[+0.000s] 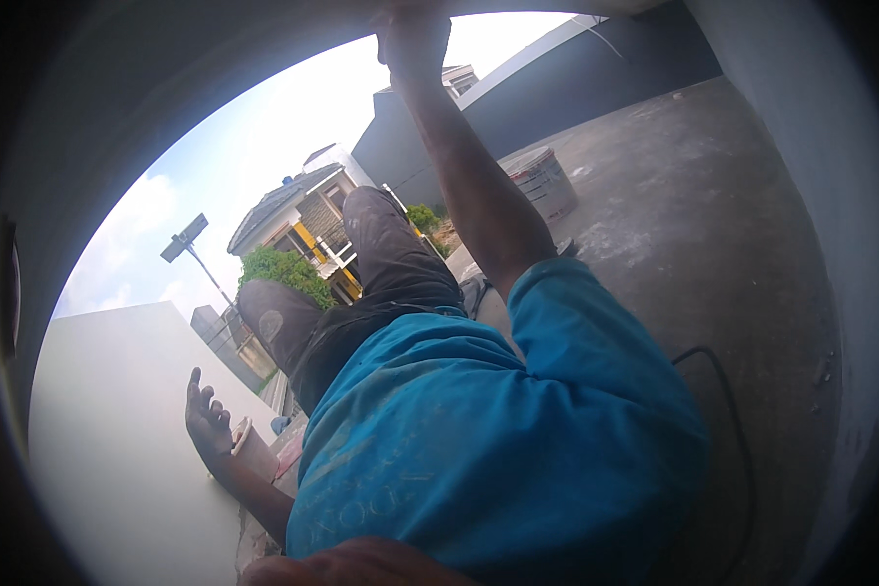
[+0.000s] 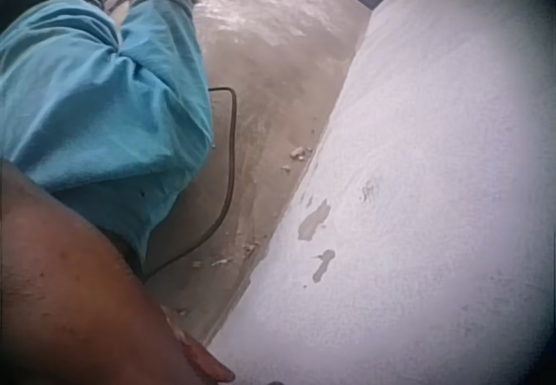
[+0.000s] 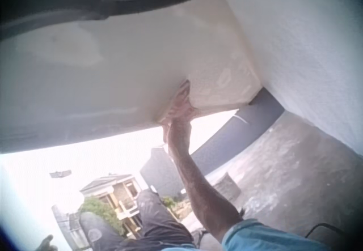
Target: The person applies plaster to a wall using a trowel and hawk. They repeatedly scoop plaster from a bucket, transfer it to the hawk, and smooth it onto the wall surface in continuous strokes.
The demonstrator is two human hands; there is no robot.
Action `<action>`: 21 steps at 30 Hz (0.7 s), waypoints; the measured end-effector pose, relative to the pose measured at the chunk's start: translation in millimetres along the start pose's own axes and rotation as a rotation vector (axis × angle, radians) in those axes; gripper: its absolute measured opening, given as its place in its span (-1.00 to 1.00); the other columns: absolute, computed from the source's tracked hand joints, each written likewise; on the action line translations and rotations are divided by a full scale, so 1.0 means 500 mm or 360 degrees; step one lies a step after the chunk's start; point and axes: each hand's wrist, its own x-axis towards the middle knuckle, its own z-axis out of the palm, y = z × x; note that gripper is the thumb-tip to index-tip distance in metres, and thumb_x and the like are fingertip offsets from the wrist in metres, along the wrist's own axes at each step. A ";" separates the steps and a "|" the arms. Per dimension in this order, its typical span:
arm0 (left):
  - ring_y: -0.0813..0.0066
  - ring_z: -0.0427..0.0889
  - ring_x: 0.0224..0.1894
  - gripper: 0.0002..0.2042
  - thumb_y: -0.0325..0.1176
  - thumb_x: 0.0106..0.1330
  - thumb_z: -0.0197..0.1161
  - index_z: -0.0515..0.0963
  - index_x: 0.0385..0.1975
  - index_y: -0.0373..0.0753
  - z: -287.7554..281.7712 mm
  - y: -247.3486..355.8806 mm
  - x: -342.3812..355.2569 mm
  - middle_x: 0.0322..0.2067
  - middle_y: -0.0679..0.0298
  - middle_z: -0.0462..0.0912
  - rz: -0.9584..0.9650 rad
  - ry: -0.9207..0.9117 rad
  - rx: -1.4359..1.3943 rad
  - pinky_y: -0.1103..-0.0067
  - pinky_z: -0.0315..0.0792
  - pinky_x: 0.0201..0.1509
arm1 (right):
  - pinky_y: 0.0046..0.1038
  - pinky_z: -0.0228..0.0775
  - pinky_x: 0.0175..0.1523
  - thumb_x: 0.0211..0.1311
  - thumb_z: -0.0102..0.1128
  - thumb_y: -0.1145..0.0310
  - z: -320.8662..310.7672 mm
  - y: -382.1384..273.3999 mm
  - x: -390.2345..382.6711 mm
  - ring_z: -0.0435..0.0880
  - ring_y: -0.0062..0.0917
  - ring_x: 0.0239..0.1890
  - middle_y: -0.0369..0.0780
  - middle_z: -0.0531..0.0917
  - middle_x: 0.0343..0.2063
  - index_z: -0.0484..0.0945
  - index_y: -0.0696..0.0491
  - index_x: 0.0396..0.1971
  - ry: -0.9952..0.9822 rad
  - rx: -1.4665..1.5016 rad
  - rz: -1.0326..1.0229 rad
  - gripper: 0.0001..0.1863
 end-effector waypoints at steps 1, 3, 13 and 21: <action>0.82 0.13 -0.63 -0.55 -0.15 0.50 0.08 0.38 0.33 -0.14 0.000 0.002 -0.002 -0.41 0.45 0.41 -0.0023 -0.0018 -0.0016 0.81 0.07 -0.66 | -0.52 0.12 -0.59 0.50 -0.26 -0.16 0.012 -0.005 -0.008 0.30 -0.67 -0.60 -0.32 0.35 -0.55 0.40 0.06 -0.33 -0.0025 -0.0029 -0.0017 -0.46; 0.82 0.14 -0.63 -0.55 -0.15 0.50 0.07 0.38 0.33 -0.14 -0.053 -0.030 0.029 -0.40 0.45 0.41 0.0110 -0.0058 0.0086 0.80 0.07 -0.66 | -0.52 0.14 -0.61 0.51 -0.33 -0.21 0.033 -0.009 -0.025 0.30 -0.66 -0.60 -0.26 0.46 -0.45 0.42 0.08 -0.19 -0.0145 -0.0043 -0.0051 -0.40; 0.02 0.56 0.11 -0.90 -0.52 0.19 0.03 0.48 -0.42 -0.40 -0.033 -0.007 0.021 0.15 -0.12 0.55 0.0354 -0.0037 0.0383 0.34 0.40 0.21 | -0.06 -0.41 0.55 0.49 -0.23 0.24 0.229 0.039 -0.066 -0.19 -0.05 0.50 0.08 -0.15 0.39 -0.15 0.20 0.36 -0.0021 -0.1266 -0.0496 -0.39; 0.36 0.60 -0.14 -0.86 -0.58 0.30 -0.02 0.49 -0.45 -0.42 -0.006 0.020 -0.014 0.12 -0.06 0.58 0.0080 0.0070 0.0172 0.52 0.48 -0.06 | -0.04 -0.24 0.51 0.38 -0.15 0.40 0.338 -0.039 -0.119 -0.08 0.00 0.45 0.12 0.00 0.30 -0.06 0.24 0.29 -0.0101 -0.0655 -0.0664 -0.43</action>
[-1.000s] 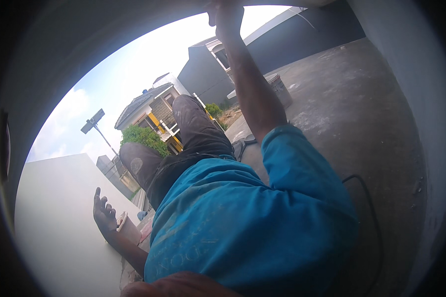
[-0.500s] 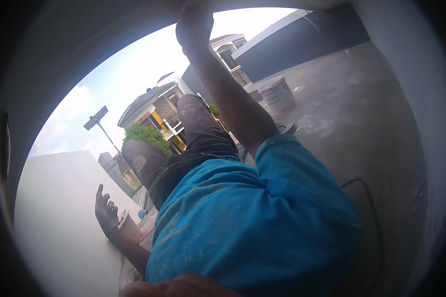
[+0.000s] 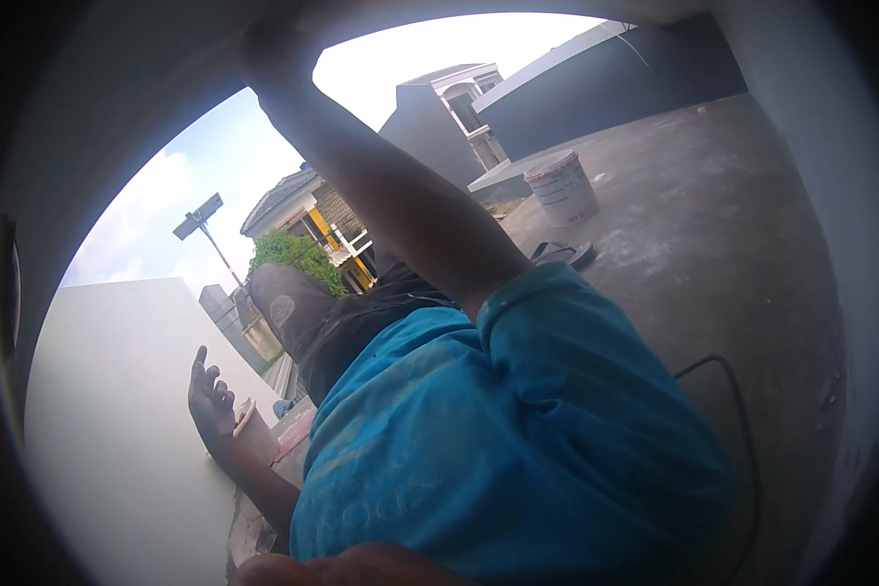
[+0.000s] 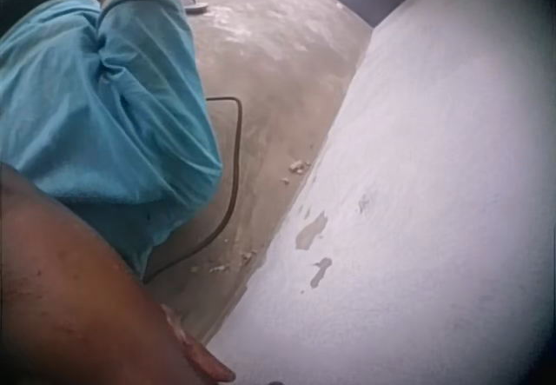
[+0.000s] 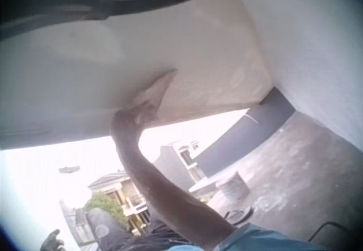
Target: The person applies plaster to a wall using a trowel and hawk. They repeatedly scoop plaster from a bucket, transfer it to the hawk, and smooth it onto the wall surface in continuous strokes.
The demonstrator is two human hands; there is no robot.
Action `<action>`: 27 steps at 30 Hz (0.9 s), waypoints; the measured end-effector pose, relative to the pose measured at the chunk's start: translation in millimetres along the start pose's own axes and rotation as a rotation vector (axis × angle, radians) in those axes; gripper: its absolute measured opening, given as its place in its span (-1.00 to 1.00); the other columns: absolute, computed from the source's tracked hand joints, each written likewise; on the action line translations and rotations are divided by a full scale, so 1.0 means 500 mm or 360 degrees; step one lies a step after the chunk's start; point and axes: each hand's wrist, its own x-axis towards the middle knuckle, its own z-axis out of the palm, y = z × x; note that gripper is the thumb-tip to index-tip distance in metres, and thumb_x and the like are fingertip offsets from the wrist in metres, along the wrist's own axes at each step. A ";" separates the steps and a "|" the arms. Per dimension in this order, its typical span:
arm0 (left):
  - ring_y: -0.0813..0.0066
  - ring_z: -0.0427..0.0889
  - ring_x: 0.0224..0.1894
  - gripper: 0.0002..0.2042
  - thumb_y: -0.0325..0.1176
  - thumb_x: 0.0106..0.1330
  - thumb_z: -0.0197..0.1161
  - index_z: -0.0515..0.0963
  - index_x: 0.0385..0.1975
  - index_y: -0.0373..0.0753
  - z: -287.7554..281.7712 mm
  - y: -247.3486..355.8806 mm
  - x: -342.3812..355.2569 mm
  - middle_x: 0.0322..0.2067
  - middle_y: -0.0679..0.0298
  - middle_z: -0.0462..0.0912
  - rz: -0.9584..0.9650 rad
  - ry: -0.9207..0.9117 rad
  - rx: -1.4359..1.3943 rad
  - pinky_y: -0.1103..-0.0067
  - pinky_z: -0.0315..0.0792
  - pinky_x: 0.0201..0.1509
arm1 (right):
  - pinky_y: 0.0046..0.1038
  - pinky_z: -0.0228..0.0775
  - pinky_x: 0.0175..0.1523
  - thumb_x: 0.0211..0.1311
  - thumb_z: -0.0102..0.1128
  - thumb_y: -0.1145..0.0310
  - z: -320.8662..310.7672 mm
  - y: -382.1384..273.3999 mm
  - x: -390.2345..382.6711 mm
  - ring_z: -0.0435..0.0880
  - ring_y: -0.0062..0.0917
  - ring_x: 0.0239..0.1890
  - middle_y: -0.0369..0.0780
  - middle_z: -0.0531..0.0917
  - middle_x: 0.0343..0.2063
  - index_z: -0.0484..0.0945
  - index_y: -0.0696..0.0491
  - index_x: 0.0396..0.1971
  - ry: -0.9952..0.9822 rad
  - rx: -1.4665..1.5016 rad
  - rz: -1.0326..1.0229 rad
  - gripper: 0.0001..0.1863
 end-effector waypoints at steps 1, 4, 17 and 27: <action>0.40 0.59 -0.18 -0.85 -0.57 0.32 -0.03 0.49 -0.44 -0.42 -0.006 -0.010 0.008 0.12 -0.05 0.58 0.0072 -0.0049 0.0045 0.55 0.48 -0.12 | -0.04 -0.24 0.51 0.37 -0.14 0.41 0.005 -0.013 0.001 -0.09 0.01 0.45 0.13 -0.02 0.31 -0.08 0.24 0.30 -0.0009 0.0037 -0.0011 -0.42; 0.48 0.56 -0.26 -0.83 -0.55 0.36 -0.03 0.49 -0.44 -0.42 -0.015 -0.024 0.013 0.13 -0.04 0.57 0.0124 -0.0082 -0.0004 0.60 0.47 -0.21 | -0.03 -0.24 0.51 0.35 -0.13 0.45 0.032 -0.057 -0.019 -0.11 0.04 0.45 0.14 -0.05 0.32 -0.13 0.25 0.32 -0.0047 0.0150 -0.0033 -0.38; 0.73 0.36 -0.50 -0.72 -0.32 0.52 -0.02 0.47 0.06 -0.34 0.021 0.009 -0.001 -0.13 0.25 0.55 0.0077 -0.0189 -0.0063 0.74 0.29 -0.50 | 0.00 -0.22 0.52 0.23 -0.06 0.62 0.077 -0.293 -0.129 -0.21 0.17 0.46 0.20 -0.19 0.38 -0.34 0.29 0.40 -0.0181 0.0709 -0.0012 -0.16; 0.78 0.20 -0.56 -0.58 -0.20 0.52 0.03 0.41 0.29 -0.21 0.042 0.045 -0.049 -0.42 0.46 0.39 -0.0082 0.0062 -0.0167 0.78 0.15 -0.56 | -0.31 0.26 0.12 0.16 0.14 0.42 -0.332 0.039 -0.157 0.46 -0.37 -0.04 -0.15 0.51 -0.12 0.40 0.17 -0.06 0.0423 0.1116 0.0456 -0.65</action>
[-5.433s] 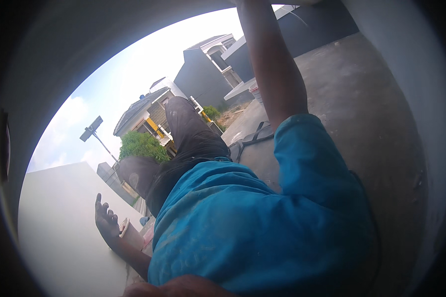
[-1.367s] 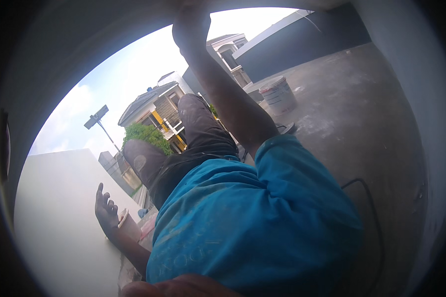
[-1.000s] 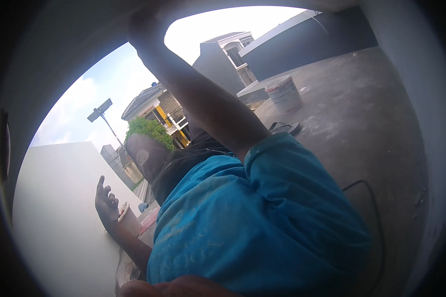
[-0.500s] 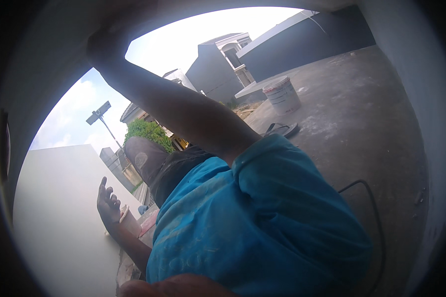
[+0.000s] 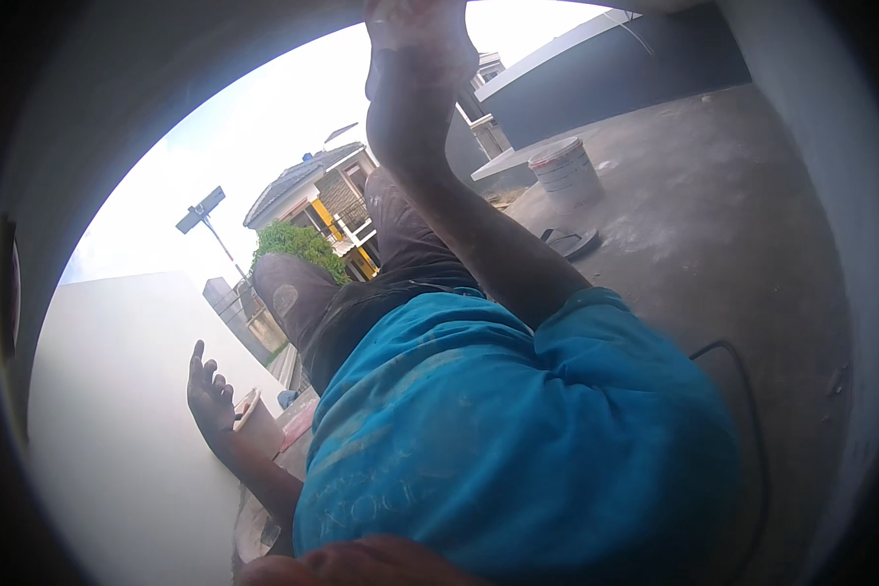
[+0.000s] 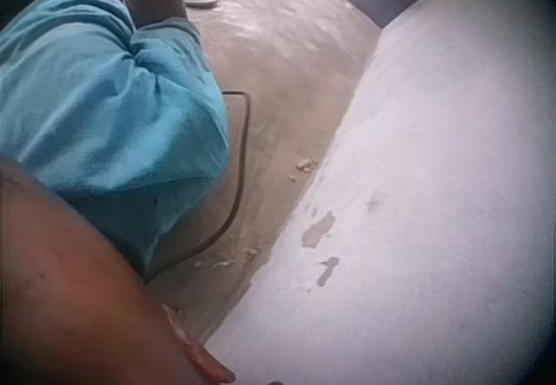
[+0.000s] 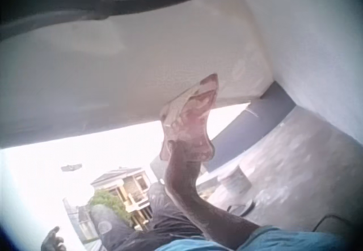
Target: The person applies plaster to a wall using a trowel and hawk. They repeatedly scoop plaster from a bucket, transfer it to the hawk, and smooth it onto the wall surface in continuous strokes.
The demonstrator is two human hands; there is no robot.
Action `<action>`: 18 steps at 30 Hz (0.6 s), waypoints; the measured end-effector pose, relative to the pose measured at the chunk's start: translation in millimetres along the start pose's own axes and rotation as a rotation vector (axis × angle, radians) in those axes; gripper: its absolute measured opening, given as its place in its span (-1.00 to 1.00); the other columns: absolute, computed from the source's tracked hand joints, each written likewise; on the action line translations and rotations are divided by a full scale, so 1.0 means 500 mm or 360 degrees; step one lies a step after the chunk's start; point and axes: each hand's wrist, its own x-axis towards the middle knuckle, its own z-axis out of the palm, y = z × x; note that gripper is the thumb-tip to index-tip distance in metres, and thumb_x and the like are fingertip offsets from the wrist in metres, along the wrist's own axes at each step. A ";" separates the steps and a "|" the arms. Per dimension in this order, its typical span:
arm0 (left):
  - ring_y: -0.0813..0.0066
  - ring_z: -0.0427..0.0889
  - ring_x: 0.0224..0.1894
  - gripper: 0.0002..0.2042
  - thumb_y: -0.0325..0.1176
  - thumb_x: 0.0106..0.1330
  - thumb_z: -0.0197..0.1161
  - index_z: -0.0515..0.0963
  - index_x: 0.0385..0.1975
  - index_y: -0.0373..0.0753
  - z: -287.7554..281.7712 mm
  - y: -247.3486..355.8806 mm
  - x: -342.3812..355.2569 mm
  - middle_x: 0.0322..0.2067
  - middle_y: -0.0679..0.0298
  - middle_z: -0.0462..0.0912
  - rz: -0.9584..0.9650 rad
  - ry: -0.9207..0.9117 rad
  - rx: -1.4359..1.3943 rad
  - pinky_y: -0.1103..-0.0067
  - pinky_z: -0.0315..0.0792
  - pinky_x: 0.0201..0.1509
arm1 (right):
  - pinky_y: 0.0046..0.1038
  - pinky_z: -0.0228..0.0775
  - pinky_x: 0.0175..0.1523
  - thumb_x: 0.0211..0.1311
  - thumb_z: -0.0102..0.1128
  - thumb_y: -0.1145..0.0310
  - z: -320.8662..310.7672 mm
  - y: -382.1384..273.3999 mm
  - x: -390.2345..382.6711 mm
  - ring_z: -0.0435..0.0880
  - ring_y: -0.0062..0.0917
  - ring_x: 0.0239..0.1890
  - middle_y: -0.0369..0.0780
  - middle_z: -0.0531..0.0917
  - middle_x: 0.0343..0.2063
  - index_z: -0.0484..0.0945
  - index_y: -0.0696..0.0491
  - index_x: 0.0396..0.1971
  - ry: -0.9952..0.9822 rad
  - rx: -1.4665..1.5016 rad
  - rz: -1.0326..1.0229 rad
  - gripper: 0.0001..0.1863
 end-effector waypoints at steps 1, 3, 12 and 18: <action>0.77 0.23 -0.52 -0.60 -0.23 0.53 0.01 0.44 0.27 -0.24 0.019 -0.003 0.001 -0.42 0.46 0.38 0.0061 0.0010 0.0057 0.76 0.18 -0.51 | -0.36 0.30 0.10 0.13 0.18 0.40 -0.073 0.043 0.075 0.52 -0.43 -0.10 -0.21 0.58 -0.16 0.49 0.14 -0.10 0.0192 -0.0005 0.0033 -0.68; 0.76 0.22 -0.52 -0.59 -0.23 0.53 0.02 0.42 0.29 -0.23 0.002 -0.009 0.018 -0.41 0.45 0.38 0.0037 -0.0017 0.0059 0.77 0.16 -0.51 | -0.20 0.32 0.06 0.07 0.16 0.44 -0.129 0.086 0.194 0.52 -0.27 -0.15 -0.08 0.58 -0.25 0.52 0.20 -0.20 0.0620 -0.0054 -0.0067 -0.73; 0.73 0.23 -0.52 -0.56 -0.18 0.52 0.04 0.41 0.30 -0.24 0.013 -0.028 0.026 -0.40 0.40 0.39 0.0021 -0.0091 0.0090 0.80 0.16 -0.48 | -0.25 0.31 -0.01 0.11 0.13 0.43 -0.245 0.217 0.434 0.48 -0.34 -0.20 -0.13 0.54 -0.29 0.49 0.18 -0.23 0.0222 -0.0143 0.0271 -0.77; 0.72 0.27 -0.48 -0.58 -0.19 0.52 0.04 0.42 0.29 -0.20 -0.004 -0.023 0.017 -0.38 0.39 0.40 -0.0051 -0.0109 0.0066 0.76 0.21 -0.46 | -0.28 0.31 -0.05 0.13 0.10 0.43 -0.226 0.226 0.440 0.46 -0.39 -0.23 -0.16 0.51 -0.31 0.47 0.17 -0.25 0.0103 -0.0128 0.0380 -0.80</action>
